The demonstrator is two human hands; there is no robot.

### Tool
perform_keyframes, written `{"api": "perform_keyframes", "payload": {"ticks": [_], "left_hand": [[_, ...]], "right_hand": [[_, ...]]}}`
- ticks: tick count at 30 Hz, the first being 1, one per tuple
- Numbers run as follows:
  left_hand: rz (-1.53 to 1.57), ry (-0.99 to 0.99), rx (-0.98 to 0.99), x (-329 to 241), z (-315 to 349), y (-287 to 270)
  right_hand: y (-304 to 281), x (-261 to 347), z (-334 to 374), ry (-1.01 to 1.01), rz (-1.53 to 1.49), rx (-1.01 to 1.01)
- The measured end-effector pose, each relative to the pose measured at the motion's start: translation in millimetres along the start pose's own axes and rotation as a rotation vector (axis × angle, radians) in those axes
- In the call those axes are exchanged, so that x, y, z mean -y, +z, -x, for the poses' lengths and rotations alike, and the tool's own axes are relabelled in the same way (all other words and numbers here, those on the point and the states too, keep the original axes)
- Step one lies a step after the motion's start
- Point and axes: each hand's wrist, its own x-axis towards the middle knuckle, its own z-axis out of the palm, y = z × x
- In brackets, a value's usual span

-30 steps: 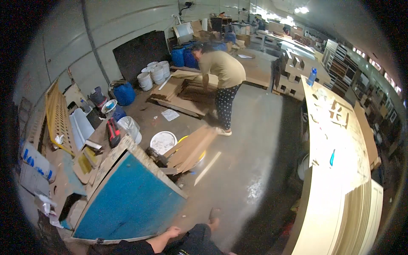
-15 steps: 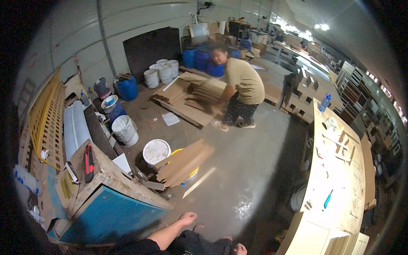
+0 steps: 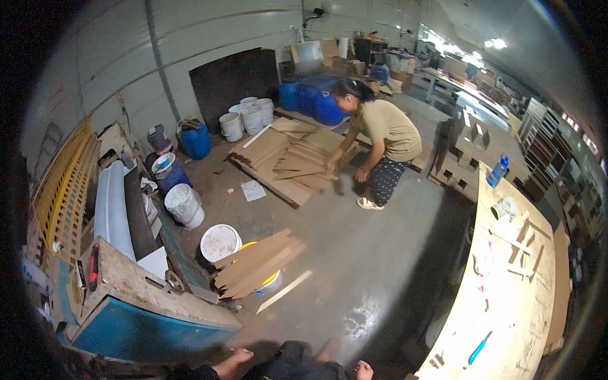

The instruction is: The person applies glue to wooden slats and attaches them to cabinet panels on a workbench using a ruler for alignment, trims a piece with a utility knife, and later sorts a pile of slats on the floor with another person.

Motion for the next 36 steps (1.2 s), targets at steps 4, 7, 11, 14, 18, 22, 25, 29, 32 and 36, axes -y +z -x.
{"api": "perform_keyframes", "payload": {"ticks": [4, 7, 11, 14, 18, 22, 25, 29, 32, 36], "left_hand": [[0.253, 0.087, -0.156, -104, 23, -9], [0.422, 0.093, -0.198, -166, 10, -8], [0.368, 0.149, -0.249, -215, -24, -17], [0.418, 0.012, -0.188, -259, -47, -40], [0.513, -0.081, -0.195, -270, -130, -44], [0.453, -0.029, -0.177, -374, -118, -128], [0.528, 0.127, -0.251, -436, -151, -161], [0.782, 0.231, -0.186, -493, -213, -209], [0.845, 0.318, -0.466, -526, -208, -239], [1.175, 0.322, -0.488, -483, -231, -213]], "right_hand": [[-25, 34, -40, 0.084, 0.183, 0.055], [-9, 65, -70, 0.085, 0.124, 0.103], [12, 96, -141, 0.022, 0.029, 0.307], [56, 162, -150, 0.009, 0.139, 0.226], [69, 224, -201, 0.018, 0.148, 0.223], [45, 288, -281, 0.236, -0.227, 0.601], [30, 321, -364, -0.020, 0.183, 0.396], [137, 419, -316, -0.091, 0.285, 0.227], [198, 477, -298, -0.053, 0.395, 0.273], [244, 506, -313, -0.225, 0.587, 0.528]]}}
